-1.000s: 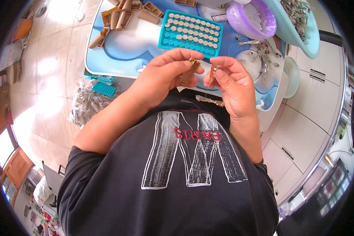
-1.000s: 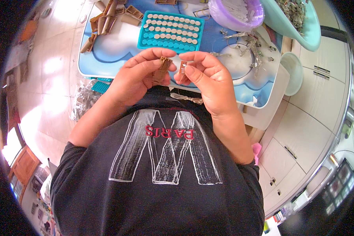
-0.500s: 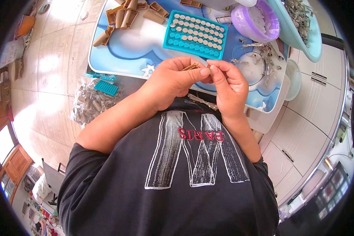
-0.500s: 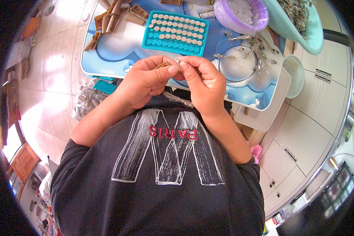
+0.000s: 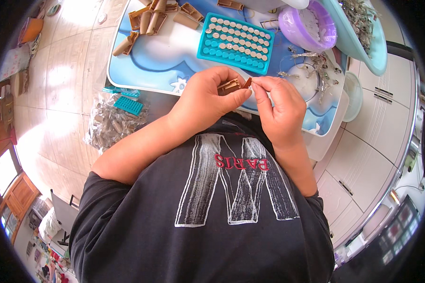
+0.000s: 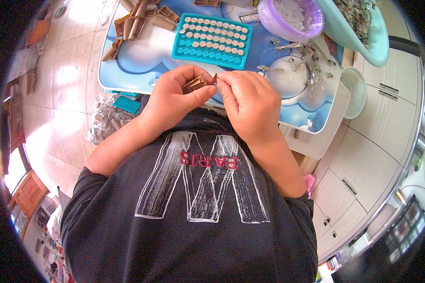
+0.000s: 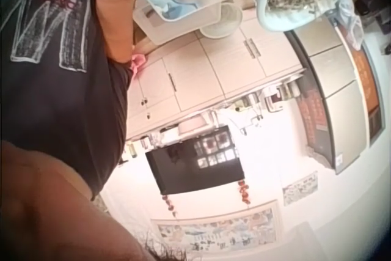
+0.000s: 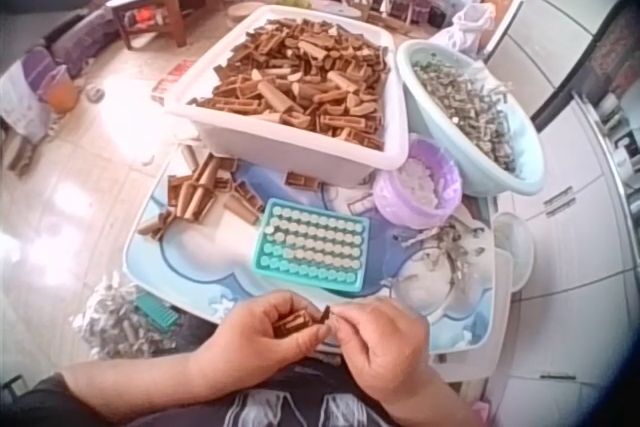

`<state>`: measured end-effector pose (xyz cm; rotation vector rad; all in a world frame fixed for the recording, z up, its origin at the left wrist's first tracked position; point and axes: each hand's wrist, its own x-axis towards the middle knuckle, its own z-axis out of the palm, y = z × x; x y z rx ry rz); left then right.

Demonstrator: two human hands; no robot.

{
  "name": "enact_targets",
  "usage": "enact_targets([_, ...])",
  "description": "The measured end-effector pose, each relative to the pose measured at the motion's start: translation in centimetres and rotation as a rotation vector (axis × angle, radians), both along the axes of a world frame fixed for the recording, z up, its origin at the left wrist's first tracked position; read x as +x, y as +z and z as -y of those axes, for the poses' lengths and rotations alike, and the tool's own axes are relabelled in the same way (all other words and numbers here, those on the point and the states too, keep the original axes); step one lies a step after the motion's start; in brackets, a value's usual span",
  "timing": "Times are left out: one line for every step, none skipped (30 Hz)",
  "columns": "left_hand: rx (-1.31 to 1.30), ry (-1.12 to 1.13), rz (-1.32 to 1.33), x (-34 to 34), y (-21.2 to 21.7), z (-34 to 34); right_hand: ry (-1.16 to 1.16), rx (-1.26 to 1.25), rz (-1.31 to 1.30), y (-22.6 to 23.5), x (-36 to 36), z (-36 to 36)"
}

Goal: The person assembles small plastic components by hand, inserting rubber stoppers into plastic tubes at a workstation.

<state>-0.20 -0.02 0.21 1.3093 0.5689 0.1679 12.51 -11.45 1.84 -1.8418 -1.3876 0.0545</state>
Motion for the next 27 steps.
enact_targets([0.041, 0.003, 0.006, 0.0, 0.0, 0.1, -0.002, -0.023, 0.044, 0.2, -0.1, -0.1])
enact_targets([0.042, 0.003, 0.006, -0.1, 0.3, 0.1, -0.004, -0.046, 0.087, 0.5, -0.2, -0.1])
enact_targets([0.112, 0.016, -0.019, 0.0, 0.9, 0.0, -0.004, -0.045, 0.087, 0.8, -0.4, -0.1])
enact_targets([0.183, 0.028, -0.044, 0.0, 1.3, 0.0, -0.020, -0.083, 0.132, 1.2, -0.5, -0.1])
enact_targets([0.183, 0.029, -0.044, 0.0, 1.3, -0.1, -0.035, -0.120, 0.177, 1.4, -0.6, -0.2])
enact_targets([0.197, 0.022, -0.022, 0.0, 1.4, -0.1, -0.034, -0.120, 0.176, 1.4, -0.5, -0.2])
enact_targets([0.211, 0.014, -0.001, 0.0, 1.5, -0.1, -0.050, -0.126, 0.169, 1.4, -0.3, -0.3])
enact_targets([0.211, 0.015, -0.001, -0.1, 1.7, -0.3, -0.065, -0.132, 0.162, 1.4, -0.1, -0.3])
enact_targets([-0.072, 0.031, -0.031, -0.1, 1.9, -0.7, -0.064, -0.131, 0.163, 1.3, 0.2, -0.1])
enact_targets([-0.356, 0.046, -0.060, -0.2, 2.0, -1.1, -0.050, -0.104, 0.050, 1.2, 0.4, 0.0])
enact_targets([-0.482, 0.018, 0.008, -0.5, 1.5, -1.7, -0.037, -0.078, -0.063, 1.1, 0.6, 0.1])
enact_targets([-0.482, 0.019, 0.008, -0.4, 1.4, -1.8, -0.036, -0.078, -0.063, 1.1, 0.7, 0.1])
enact_targets([-0.539, 0.074, -0.012, -0.3, 1.3, -1.9, 0.034, -0.045, -0.208, 1.1, 0.7, 0.1])
enact_targets([-0.597, 0.130, -0.033, -0.2, 1.2, -2.0, 0.103, -0.012, -0.352, 1.1, 0.7, 0.1])
enact_targets([-0.632, 0.142, -0.016, -0.1, 0.5, -2.1, 0.104, -0.011, -0.352, 0.8, 0.5, 0.0])
enact_targets([-0.631, 0.142, -0.016, -0.1, 0.4, -2.0, 0.096, 0.072, -0.450, 0.2, 0.2, -0.2])
enact_targets([-0.722, 0.146, 0.023, -0.1, 0.3, -2.0, 0.088, 0.156, -0.548, -0.3, -0.2, -0.4])
enact_targets([-0.813, 0.151, 0.061, -0.1, 0.2, -1.9, 0.088, 0.156, -0.549, -0.8, -0.4, -0.7])
enact_targets([-0.812, 0.152, 0.061, 0.0, 0.1, -1.8, 0.046, 0.202, -0.526, -1.2, -0.7, -1.1])
enact_targets([-0.887, 0.138, 0.099, 0.0, 0.0, -1.7, 0.004, 0.247, -0.503, -1.6, -0.8, -1.3])
enact_targets([-0.961, 0.126, 0.138, -0.1, -0.1, -1.7, 0.005, 0.247, -0.503, -1.9, -0.9, -1.5])
enact_targets([-0.961, 0.126, 0.139, -0.1, -0.2, -1.6, -0.013, 0.257, -0.492, -2.1, -1.0, -1.7])
enact_targets([-1.007, 0.108, 0.167, -0.2, -0.3, -1.6, -0.031, 0.267, -0.480, -2.2, -1.0, -1.8])
enact_targets([-1.053, 0.091, 0.194, -0.2, -0.4, -1.5, -0.029, 0.267, -0.481, -2.3, -1.0, -1.9])
enact_targets([-1.052, 0.092, 0.194, -0.3, -0.4, -1.5, -0.033, 0.257, -0.468, -2.3, -1.0, -1.9])
enact_targets([-1.068, 0.092, 0.203, -0.3, -0.5, -1.5, -0.037, 0.247, -0.455, -2.4, -1.1, -2.0])
enact_targets([-1.084, 0.092, 0.213, -0.3, -0.6, -1.5, -0.037, 0.247, -0.455, -2.3, -1.1, -2.0])
